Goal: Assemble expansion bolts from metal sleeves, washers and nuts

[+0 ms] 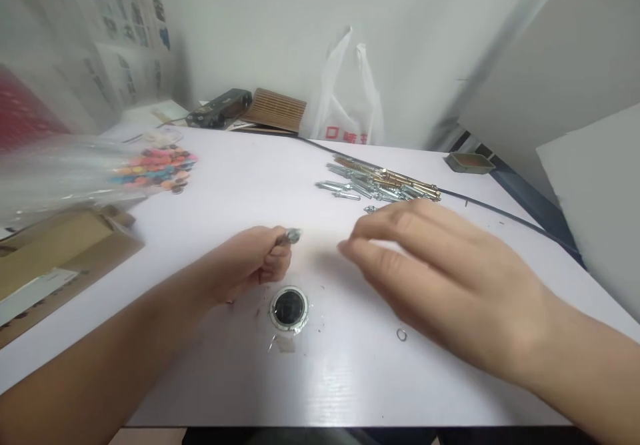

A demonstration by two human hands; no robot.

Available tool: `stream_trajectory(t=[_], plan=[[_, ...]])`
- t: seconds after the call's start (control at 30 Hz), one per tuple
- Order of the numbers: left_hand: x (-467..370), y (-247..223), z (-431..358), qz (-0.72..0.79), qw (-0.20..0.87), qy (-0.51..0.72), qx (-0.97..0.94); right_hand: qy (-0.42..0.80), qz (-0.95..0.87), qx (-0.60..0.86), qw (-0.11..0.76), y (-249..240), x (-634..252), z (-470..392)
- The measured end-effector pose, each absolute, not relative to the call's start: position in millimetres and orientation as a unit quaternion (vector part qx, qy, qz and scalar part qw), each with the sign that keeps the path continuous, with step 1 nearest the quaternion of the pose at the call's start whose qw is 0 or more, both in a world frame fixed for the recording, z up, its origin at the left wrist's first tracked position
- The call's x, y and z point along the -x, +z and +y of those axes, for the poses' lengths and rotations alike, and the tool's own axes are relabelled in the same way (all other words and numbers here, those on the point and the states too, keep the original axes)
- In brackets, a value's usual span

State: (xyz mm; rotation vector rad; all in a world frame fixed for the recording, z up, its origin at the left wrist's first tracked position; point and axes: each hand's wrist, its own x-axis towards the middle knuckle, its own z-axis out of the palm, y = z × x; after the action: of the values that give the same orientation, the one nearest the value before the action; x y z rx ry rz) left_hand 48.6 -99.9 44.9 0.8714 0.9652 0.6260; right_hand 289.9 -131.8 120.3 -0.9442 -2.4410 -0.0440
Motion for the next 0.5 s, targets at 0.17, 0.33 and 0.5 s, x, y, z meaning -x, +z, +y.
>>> stream_trajectory(t=[0.17,0.33,0.5], plan=[[-44.9,44.6,-97.5,0.462,0.72,0.321,-0.406,0.113,-0.82,0.558,0.052,76.2,-344.9,-146.3],[-44.9,38.4,-97.9,0.46,0.716,0.316,-0.419,0.238,-0.732,0.638,0.002,38.6,-384.5,-180.3],[-46.6,35.5,-98.6,0.465,0.715,0.313,-0.418,0.315,-0.732,0.604,0.014,35.7,-363.8,-193.9]])
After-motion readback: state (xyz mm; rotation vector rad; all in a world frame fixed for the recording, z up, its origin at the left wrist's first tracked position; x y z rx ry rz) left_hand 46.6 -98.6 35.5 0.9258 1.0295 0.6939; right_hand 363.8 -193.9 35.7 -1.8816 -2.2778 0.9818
